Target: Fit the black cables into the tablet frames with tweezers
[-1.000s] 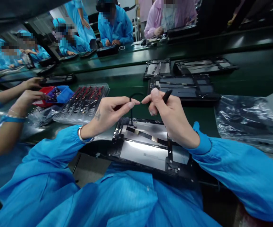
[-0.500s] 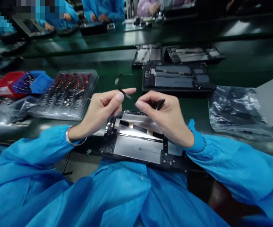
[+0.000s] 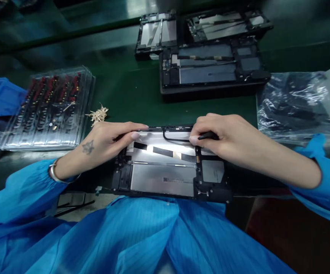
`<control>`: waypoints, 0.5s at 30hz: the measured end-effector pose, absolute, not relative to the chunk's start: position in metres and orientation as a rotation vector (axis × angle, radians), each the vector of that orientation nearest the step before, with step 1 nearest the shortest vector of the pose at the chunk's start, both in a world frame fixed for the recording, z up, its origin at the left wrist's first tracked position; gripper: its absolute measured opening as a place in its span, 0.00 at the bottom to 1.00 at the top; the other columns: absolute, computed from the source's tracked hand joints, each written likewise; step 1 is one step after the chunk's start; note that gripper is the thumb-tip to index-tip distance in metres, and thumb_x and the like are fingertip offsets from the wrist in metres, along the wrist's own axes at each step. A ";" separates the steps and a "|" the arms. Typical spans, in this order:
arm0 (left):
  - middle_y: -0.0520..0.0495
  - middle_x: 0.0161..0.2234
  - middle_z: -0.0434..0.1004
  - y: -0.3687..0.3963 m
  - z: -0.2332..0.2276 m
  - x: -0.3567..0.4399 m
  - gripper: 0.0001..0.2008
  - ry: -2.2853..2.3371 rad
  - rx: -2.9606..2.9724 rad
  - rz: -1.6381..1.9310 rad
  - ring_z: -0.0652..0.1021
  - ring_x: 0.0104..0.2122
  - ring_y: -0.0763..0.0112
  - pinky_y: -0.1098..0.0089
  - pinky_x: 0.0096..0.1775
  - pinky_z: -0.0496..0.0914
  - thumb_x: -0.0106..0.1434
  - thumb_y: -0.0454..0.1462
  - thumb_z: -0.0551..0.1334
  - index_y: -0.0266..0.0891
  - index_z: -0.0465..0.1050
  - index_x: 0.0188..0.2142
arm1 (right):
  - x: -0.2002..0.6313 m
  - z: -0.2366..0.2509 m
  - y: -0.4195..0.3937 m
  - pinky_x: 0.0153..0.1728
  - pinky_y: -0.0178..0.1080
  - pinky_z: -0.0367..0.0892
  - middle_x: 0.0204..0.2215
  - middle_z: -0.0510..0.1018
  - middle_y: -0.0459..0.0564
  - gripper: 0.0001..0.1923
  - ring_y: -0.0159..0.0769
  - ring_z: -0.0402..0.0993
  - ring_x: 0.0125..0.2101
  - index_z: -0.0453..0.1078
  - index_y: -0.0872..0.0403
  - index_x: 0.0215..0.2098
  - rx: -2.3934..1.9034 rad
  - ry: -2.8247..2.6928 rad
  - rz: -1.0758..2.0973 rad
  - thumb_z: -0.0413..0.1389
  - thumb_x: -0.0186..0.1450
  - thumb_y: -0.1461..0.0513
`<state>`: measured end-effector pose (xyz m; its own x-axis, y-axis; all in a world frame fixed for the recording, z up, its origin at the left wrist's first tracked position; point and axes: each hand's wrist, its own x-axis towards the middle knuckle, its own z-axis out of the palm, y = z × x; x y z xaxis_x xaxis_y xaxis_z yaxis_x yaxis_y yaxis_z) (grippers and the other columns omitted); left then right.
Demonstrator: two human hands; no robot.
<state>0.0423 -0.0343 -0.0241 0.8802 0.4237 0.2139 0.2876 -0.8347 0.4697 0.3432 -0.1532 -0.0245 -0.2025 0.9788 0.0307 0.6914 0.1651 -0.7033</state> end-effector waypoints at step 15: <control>0.31 0.66 0.67 -0.020 -0.047 0.071 0.15 0.050 2.753 0.297 0.75 0.62 0.57 0.57 0.60 0.75 0.80 0.41 0.52 0.33 0.68 0.57 | 0.346 -0.021 -0.144 0.38 0.51 0.65 0.35 0.81 0.54 0.19 0.50 0.76 0.36 0.77 0.51 0.31 -1.959 -1.955 0.894 0.52 0.61 0.47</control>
